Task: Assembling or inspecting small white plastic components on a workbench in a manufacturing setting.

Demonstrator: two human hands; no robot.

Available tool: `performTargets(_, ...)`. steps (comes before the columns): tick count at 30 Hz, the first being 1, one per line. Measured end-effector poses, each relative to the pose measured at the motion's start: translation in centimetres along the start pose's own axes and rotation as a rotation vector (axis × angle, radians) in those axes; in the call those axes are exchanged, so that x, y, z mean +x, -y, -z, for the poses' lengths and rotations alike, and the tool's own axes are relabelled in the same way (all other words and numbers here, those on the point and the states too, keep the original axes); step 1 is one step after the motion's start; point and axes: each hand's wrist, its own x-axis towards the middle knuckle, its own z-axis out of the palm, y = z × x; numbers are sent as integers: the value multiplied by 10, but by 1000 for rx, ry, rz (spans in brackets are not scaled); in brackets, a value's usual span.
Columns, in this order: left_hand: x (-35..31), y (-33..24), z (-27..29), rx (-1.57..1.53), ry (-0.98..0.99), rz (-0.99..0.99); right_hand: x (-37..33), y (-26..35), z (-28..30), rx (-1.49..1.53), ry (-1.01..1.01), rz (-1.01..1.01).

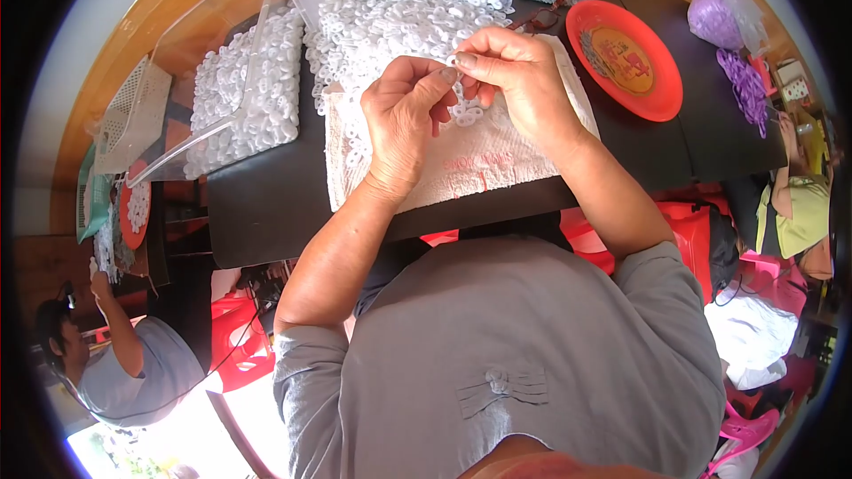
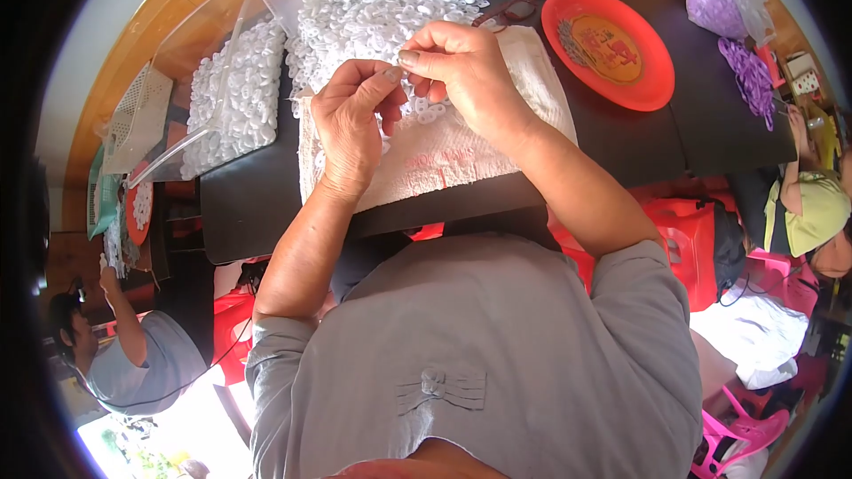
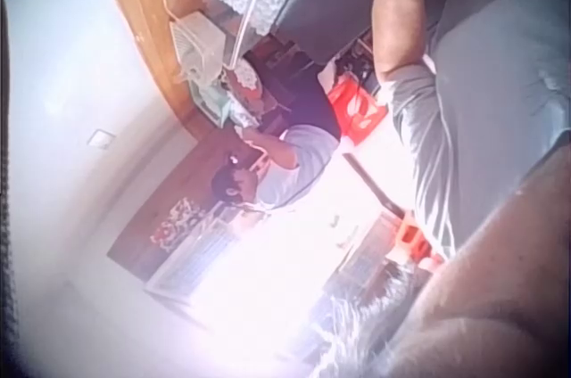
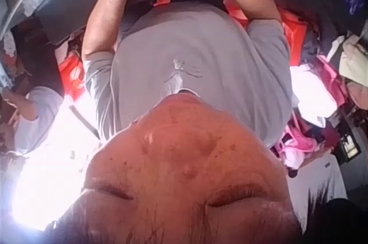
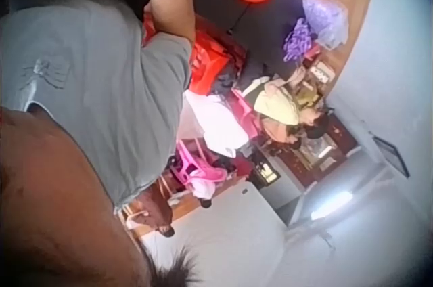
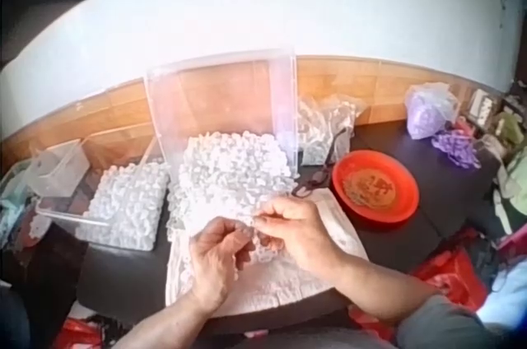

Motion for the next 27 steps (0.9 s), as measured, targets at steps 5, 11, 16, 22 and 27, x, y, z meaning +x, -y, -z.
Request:
performTargets(5,-2,4,0,-98,-19,-20,-1,-1,-2,80,-25,-11)
performTargets(11,-2,3,-2,-142,-30,-27,-1,4,-2,69,-39,22)
performTargets(16,0,3,-3,-140,-8,-45,0,5,0,42,-26,-1)
performTargets(22,0,4,-3,-120,39,-52,-1,12,4,-6,-8,-28)
performTargets(27,1,7,0,-121,50,-36,2,16,9,-51,85,-88)
